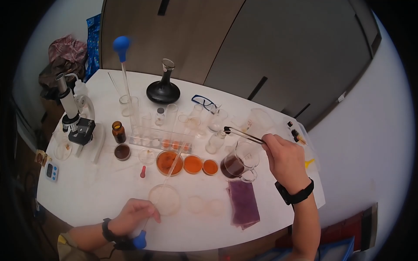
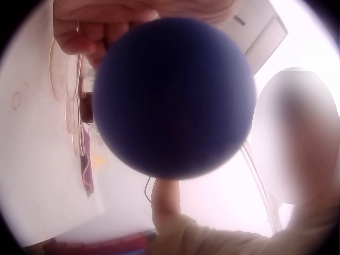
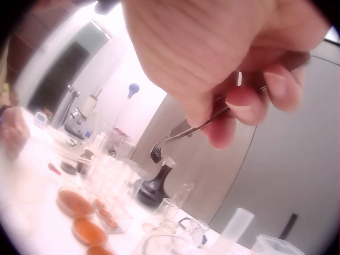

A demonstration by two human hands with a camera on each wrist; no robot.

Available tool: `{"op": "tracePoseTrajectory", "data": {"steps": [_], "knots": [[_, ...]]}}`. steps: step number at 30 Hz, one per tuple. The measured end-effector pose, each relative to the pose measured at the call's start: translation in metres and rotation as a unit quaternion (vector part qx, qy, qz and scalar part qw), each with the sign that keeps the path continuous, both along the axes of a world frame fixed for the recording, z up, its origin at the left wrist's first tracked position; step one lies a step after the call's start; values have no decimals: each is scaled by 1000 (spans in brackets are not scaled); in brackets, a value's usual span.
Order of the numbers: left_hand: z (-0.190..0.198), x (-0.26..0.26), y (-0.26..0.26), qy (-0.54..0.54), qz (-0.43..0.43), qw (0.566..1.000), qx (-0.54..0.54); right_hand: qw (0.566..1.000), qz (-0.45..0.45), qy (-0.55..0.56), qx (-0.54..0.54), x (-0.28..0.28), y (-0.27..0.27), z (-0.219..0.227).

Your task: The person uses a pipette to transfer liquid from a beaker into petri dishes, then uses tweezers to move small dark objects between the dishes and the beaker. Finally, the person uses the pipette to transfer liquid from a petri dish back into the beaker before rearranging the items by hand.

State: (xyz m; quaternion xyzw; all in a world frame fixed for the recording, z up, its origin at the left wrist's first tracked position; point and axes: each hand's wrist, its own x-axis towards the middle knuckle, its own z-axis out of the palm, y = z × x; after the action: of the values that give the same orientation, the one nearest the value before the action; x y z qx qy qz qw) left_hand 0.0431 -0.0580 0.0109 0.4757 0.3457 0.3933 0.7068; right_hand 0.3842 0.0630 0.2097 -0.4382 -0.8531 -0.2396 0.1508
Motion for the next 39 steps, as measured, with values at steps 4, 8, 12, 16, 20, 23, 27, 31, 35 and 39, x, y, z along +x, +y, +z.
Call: {"op": "tracePoseTrajectory", "data": {"steps": [4,8,12,16,20,23,27,31,35,39], "knots": [[-2,0,1,8,7,1000,-17,995,-52,73,35,41,5,16],[4,0,0,8,11,999,-37,981,-118,145,54,84,26,16],[6,6,-3,32,39,998,-31,970,-191,144,35,128,63,0],[2,6,-4,-6,36,998,-44,962,-259,74,36,143,103,-21],[3,4,-5,-23,30,997,-67,959,-277,58,4,147,139,-41],[3,4,-4,-13,34,995,-91,961,-273,43,-23,149,158,-54],[9,2,-3,-12,34,994,-101,959,-273,43,-57,155,171,-60],[12,2,-4,-12,17,995,-94,965,-238,65,-89,161,159,-49],[11,-1,-3,-12,7,996,-84,961,-188,199,-34,169,107,-30],[10,-2,-3,-19,-1,996,-86,902,-168,386,-96,143,3,-39]]}}
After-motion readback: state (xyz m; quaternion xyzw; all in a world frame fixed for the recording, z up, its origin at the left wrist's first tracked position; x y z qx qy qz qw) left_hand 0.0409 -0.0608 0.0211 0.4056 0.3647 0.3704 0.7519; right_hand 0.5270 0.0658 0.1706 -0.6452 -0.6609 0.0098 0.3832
